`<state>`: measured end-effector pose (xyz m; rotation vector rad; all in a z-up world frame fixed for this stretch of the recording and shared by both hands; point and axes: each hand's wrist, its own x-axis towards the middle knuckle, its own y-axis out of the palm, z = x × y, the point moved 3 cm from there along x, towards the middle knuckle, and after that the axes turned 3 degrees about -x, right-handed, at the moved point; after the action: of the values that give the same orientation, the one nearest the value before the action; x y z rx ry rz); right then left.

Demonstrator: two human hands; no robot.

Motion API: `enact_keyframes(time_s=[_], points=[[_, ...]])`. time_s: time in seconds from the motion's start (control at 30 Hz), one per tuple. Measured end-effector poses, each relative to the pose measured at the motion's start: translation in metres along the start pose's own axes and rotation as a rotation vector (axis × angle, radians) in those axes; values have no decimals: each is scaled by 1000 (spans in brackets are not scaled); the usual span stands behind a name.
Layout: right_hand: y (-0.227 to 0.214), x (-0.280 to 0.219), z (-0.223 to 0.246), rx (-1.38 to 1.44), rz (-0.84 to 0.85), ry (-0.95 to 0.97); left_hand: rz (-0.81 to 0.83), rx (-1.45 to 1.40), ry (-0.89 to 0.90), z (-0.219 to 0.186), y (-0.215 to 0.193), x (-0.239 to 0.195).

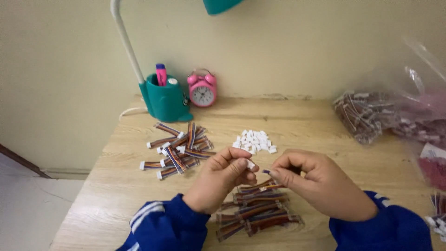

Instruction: The person assembles ribbon cables with white plastic connectors. They pick up a cable, align the connector, and press it onto the cable end. The person repeats this process for multiple cables, placing the finished assemblies on the table.

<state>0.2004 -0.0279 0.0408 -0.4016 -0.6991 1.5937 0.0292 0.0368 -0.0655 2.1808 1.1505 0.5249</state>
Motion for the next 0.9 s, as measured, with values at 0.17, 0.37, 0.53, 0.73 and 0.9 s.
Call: enact_keyframes(time_s=[0.17, 0.37, 0.53, 0.73, 0.9], points=[[4, 0, -6, -97, -12, 101, 0, -66, -61, 4, 4, -6], [5, -1, -3, -166, -15, 170, 38, -161, -115, 14, 2, -9], [7, 0, -7, -188, -27, 164, 45, -177, -157, 17, 4, -10], [7, 0, -5, -166, -9, 270, 25, -174, -155, 19, 1, -11], [8, 0, -6, -188, -13, 240, 24, -169, -156, 20, 0, -11]])
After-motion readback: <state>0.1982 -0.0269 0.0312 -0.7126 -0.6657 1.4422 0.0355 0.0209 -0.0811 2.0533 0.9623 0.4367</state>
